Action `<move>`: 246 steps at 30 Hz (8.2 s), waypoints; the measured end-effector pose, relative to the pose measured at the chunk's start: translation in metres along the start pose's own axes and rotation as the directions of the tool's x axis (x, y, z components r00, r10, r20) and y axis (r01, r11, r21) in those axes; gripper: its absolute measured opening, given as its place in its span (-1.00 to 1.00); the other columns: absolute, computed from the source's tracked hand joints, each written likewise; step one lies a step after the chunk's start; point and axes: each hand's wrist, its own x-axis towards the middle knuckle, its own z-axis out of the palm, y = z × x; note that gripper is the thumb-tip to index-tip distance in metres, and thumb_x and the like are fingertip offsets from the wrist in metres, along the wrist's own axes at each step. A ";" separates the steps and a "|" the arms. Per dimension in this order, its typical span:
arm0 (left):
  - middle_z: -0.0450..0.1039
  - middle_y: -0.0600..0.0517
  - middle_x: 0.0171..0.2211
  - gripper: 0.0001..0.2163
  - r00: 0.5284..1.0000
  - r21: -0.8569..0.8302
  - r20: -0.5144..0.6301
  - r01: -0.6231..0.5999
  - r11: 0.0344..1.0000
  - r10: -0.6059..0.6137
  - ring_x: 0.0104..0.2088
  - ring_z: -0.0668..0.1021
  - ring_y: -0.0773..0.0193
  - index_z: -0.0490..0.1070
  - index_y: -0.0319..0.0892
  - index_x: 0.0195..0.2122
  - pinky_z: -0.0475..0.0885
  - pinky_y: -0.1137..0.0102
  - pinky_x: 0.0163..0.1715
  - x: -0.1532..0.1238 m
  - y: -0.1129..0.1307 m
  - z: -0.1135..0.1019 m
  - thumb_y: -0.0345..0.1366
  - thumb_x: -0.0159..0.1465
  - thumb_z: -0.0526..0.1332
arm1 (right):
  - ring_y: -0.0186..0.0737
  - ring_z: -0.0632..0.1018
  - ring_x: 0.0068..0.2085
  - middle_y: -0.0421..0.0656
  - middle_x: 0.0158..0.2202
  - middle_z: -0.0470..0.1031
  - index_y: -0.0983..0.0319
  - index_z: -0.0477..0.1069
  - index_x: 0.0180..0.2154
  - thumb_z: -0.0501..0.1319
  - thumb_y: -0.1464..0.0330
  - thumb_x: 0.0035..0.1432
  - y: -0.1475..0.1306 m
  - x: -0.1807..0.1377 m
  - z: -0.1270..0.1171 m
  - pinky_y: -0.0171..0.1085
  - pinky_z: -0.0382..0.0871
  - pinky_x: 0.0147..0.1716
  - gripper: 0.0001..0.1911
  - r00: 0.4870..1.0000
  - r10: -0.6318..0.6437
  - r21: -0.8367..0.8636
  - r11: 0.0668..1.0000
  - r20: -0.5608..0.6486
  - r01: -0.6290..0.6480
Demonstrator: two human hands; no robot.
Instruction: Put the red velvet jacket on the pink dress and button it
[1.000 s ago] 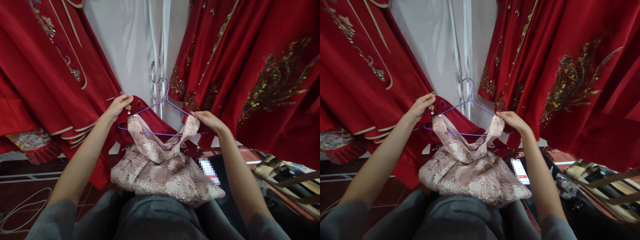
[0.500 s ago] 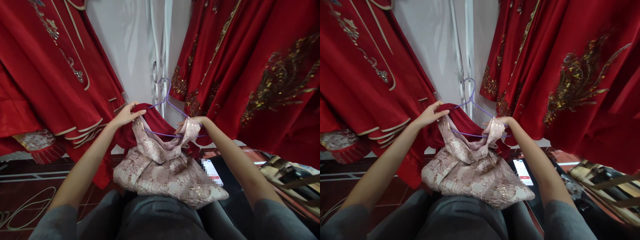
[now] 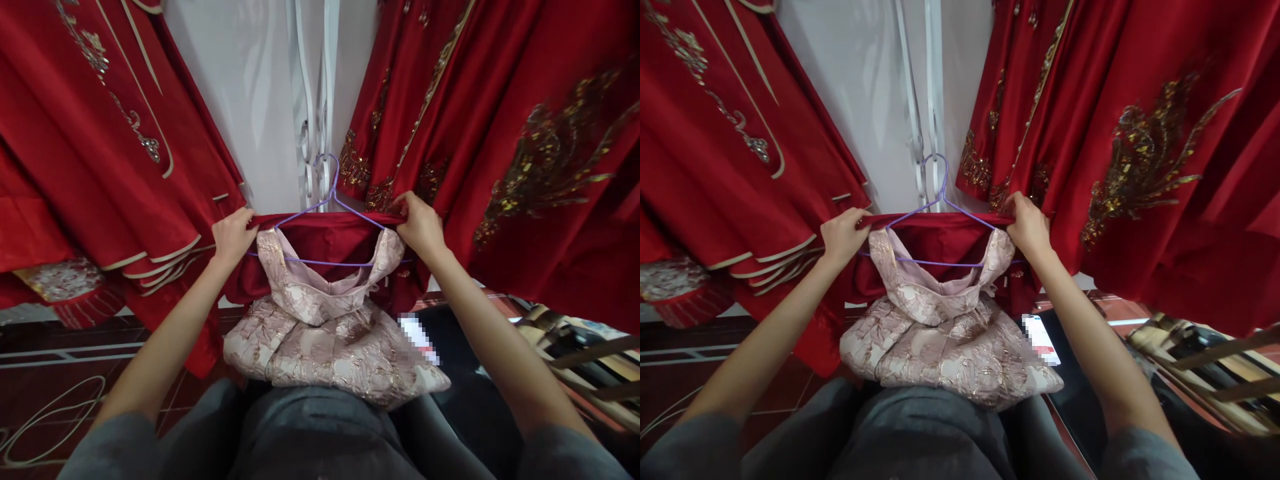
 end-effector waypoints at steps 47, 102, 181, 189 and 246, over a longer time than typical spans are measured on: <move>0.53 0.01 -0.31 -0.87 0.923 -0.828 0.126 0.299 0.474 -0.363 -0.24 0.59 0.30 0.41 -0.18 -0.28 0.50 0.41 -0.18 -0.104 0.148 0.046 -0.44 0.13 0.25 | -0.28 0.56 -0.20 -0.18 -0.21 0.46 0.17 0.39 -0.18 0.29 0.20 0.09 -0.090 -0.104 0.058 -0.29 0.58 -0.30 -0.72 0.912 0.058 0.840 0.369 0.406 -0.398; 0.58 -0.10 -0.35 -0.59 0.795 -0.781 0.606 0.591 0.202 0.016 -0.25 0.61 0.21 0.54 -0.16 -0.26 0.54 0.35 -0.29 -0.113 0.137 0.042 0.07 0.28 0.07 | -0.26 0.49 -0.11 -0.15 -0.06 0.38 0.02 0.17 0.15 0.31 0.40 -0.01 -0.066 -0.089 0.011 -0.13 0.46 -0.02 -0.32 0.823 -0.150 0.759 0.504 0.548 -0.413; 0.58 -0.03 -0.28 -0.83 0.911 -0.642 0.215 0.403 0.652 -0.351 -0.28 0.57 0.25 0.50 -0.19 -0.25 0.46 0.36 -0.19 -0.139 0.083 0.049 -0.29 0.14 0.27 | -0.31 0.55 -0.27 -0.14 -0.23 0.50 0.19 0.50 -0.19 0.15 0.35 0.20 -0.122 -0.131 0.117 -0.32 0.53 -0.24 -0.81 0.948 -0.001 0.650 0.728 0.317 -0.217; 0.60 -0.01 -0.31 -0.85 0.903 -0.592 0.261 0.429 0.683 -0.341 -0.33 0.59 0.27 0.54 -0.19 -0.29 0.47 0.36 -0.18 -0.132 0.084 0.035 -0.31 0.15 0.23 | -0.29 0.55 -0.25 -0.12 -0.21 0.50 0.20 0.52 -0.16 0.15 0.32 0.21 -0.125 -0.131 0.120 -0.30 0.53 -0.22 -0.78 0.952 0.011 0.619 0.757 0.307 -0.208; 0.60 -0.06 -0.37 -0.83 0.678 -0.418 0.715 0.609 0.673 -0.169 -0.33 0.63 0.20 0.54 -0.25 -0.34 0.52 0.33 -0.24 -0.156 0.068 0.014 -0.45 0.02 0.24 | -0.32 0.57 -0.40 -0.13 -0.35 0.56 0.26 0.56 -0.33 0.25 0.50 0.02 -0.110 -0.151 0.105 -0.36 0.48 -0.34 -0.86 0.770 -0.146 0.510 0.821 0.622 -0.256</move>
